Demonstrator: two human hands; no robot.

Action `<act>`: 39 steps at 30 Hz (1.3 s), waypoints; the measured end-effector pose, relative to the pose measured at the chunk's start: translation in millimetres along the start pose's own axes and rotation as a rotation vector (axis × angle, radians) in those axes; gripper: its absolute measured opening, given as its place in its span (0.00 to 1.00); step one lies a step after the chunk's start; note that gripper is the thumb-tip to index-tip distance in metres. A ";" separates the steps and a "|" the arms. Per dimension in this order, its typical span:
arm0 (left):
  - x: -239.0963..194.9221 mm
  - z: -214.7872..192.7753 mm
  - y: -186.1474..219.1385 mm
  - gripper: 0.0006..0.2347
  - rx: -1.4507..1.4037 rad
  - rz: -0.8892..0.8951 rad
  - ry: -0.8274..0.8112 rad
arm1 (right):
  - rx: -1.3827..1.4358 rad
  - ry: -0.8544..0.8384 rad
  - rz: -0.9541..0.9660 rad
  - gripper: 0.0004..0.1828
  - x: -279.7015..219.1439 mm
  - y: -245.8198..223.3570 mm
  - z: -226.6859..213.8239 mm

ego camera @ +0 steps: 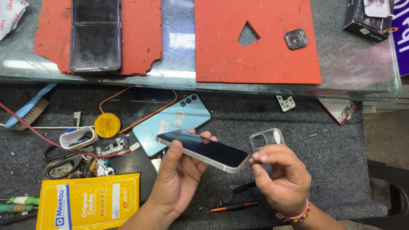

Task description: The person removes a rubber band from a white smartphone, inspects the device, and uses a screwdriver to work on the bottom edge near the charging port. The person handles the phone and a clear case while working at a cluttered workbench.

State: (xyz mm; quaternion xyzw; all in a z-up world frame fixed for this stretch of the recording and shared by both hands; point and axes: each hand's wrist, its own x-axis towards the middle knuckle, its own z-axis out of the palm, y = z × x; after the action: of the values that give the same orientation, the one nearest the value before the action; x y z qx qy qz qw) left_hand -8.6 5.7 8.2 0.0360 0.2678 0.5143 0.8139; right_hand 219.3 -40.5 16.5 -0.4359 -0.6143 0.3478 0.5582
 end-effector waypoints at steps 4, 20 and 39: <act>0.2 -5.8 -5.3 0.21 0.034 0.039 -0.004 | -0.205 -0.049 -0.245 0.26 12.4 -10.0 5.9; -19.9 5.9 8.6 0.36 0.234 0.204 -0.357 | 0.660 -0.188 0.962 0.21 42.2 -17.9 35.5; -12.5 -1.6 -0.4 0.24 0.008 0.082 -0.206 | -0.335 -0.176 -0.222 0.22 32.8 -25.2 39.1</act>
State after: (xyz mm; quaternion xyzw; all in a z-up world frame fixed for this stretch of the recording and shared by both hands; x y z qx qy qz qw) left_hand -13.1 -5.5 11.7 0.1028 0.1829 0.5399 0.8152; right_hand 177.1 -17.4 46.8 -0.4205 -0.7539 0.2140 0.4571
